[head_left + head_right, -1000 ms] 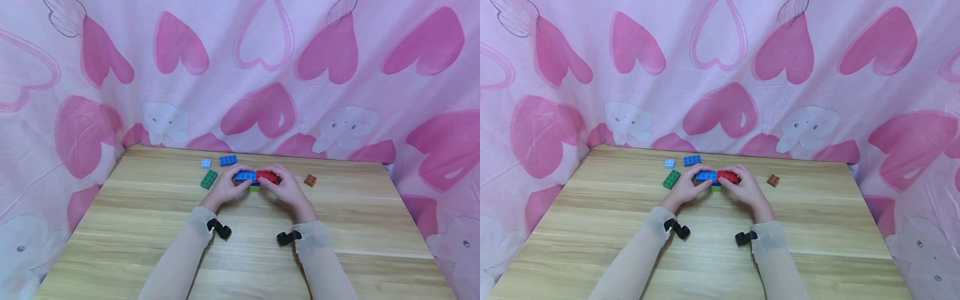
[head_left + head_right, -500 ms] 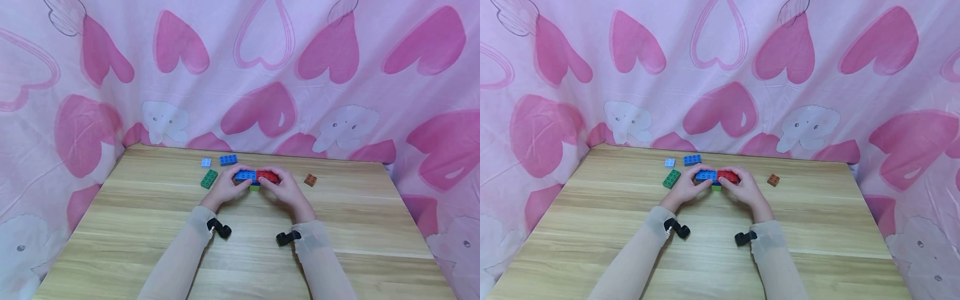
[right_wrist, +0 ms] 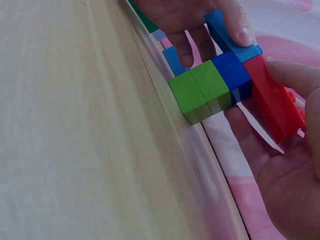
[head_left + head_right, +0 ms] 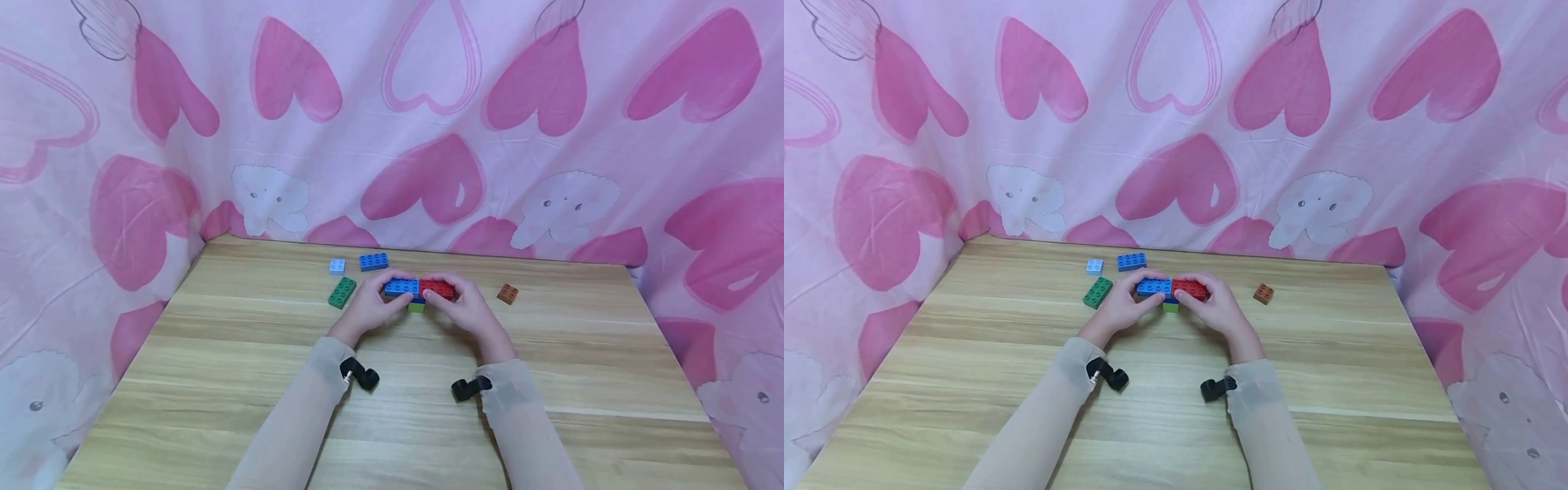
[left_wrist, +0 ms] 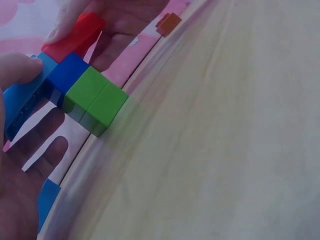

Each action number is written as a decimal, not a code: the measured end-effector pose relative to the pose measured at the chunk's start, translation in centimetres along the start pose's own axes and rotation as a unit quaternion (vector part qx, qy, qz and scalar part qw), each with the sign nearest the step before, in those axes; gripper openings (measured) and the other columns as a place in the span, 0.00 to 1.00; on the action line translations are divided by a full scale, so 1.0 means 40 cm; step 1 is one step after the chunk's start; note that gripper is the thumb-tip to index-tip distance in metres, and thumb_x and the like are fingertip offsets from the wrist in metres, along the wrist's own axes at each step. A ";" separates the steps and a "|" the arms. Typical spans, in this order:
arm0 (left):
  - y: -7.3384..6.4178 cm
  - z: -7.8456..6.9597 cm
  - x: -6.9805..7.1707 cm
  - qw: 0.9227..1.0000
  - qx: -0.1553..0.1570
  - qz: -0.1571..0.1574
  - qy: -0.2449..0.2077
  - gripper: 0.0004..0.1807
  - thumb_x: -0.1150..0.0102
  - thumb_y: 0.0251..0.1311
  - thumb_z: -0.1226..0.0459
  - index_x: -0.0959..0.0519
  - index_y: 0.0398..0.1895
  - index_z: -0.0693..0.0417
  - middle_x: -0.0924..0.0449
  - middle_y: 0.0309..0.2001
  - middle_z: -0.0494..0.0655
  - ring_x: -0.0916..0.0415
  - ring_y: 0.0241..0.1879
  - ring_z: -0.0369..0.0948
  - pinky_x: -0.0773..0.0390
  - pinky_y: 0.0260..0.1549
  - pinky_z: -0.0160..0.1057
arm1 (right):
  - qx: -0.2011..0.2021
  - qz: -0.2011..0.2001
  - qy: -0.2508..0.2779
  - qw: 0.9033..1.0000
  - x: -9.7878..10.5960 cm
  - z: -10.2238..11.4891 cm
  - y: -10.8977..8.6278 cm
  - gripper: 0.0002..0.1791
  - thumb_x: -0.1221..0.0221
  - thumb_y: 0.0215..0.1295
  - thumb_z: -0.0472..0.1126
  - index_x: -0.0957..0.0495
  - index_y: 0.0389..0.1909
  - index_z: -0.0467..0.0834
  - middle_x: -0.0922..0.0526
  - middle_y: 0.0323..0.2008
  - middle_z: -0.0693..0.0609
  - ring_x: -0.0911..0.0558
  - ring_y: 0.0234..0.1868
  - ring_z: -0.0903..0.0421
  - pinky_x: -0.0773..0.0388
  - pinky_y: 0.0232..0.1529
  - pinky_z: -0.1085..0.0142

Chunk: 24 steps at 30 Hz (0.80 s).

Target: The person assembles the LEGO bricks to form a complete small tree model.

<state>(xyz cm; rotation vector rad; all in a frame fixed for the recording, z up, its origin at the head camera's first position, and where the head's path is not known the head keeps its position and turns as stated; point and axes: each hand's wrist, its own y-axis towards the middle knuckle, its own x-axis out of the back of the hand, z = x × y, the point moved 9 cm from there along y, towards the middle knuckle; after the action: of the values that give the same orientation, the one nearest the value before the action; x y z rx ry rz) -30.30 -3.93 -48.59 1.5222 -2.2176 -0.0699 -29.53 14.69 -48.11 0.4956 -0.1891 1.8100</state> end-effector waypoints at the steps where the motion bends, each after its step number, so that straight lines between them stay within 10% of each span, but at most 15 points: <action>1: 0.000 0.000 0.000 1.000 0.002 -0.002 -0.001 0.18 0.28 0.73 0.60 0.15 0.64 0.43 0.15 0.63 0.39 0.21 0.65 0.44 0.22 0.69 0.54 | -0.001 0.001 0.004 1.000 0.000 -0.001 0.000 0.21 0.31 0.77 0.50 0.14 0.65 0.48 0.13 0.60 0.46 0.16 0.58 0.47 0.17 0.61 0.48; 24: -0.001 0.000 -0.004 1.000 0.006 0.006 0.003 0.18 0.28 0.73 0.58 0.15 0.64 0.44 0.15 0.64 0.41 0.20 0.63 0.45 0.18 0.65 0.52 | -0.044 0.009 0.097 0.994 -0.004 -0.031 -0.009 0.22 0.29 0.76 0.47 0.16 0.66 0.47 0.16 0.61 0.44 0.19 0.58 0.46 0.19 0.57 0.59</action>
<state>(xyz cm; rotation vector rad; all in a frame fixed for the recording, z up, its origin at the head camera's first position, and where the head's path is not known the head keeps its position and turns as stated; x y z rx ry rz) -30.21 -3.79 -48.66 1.5142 -2.2252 -0.0486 -29.46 15.11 -49.35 0.2556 -0.1395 1.8473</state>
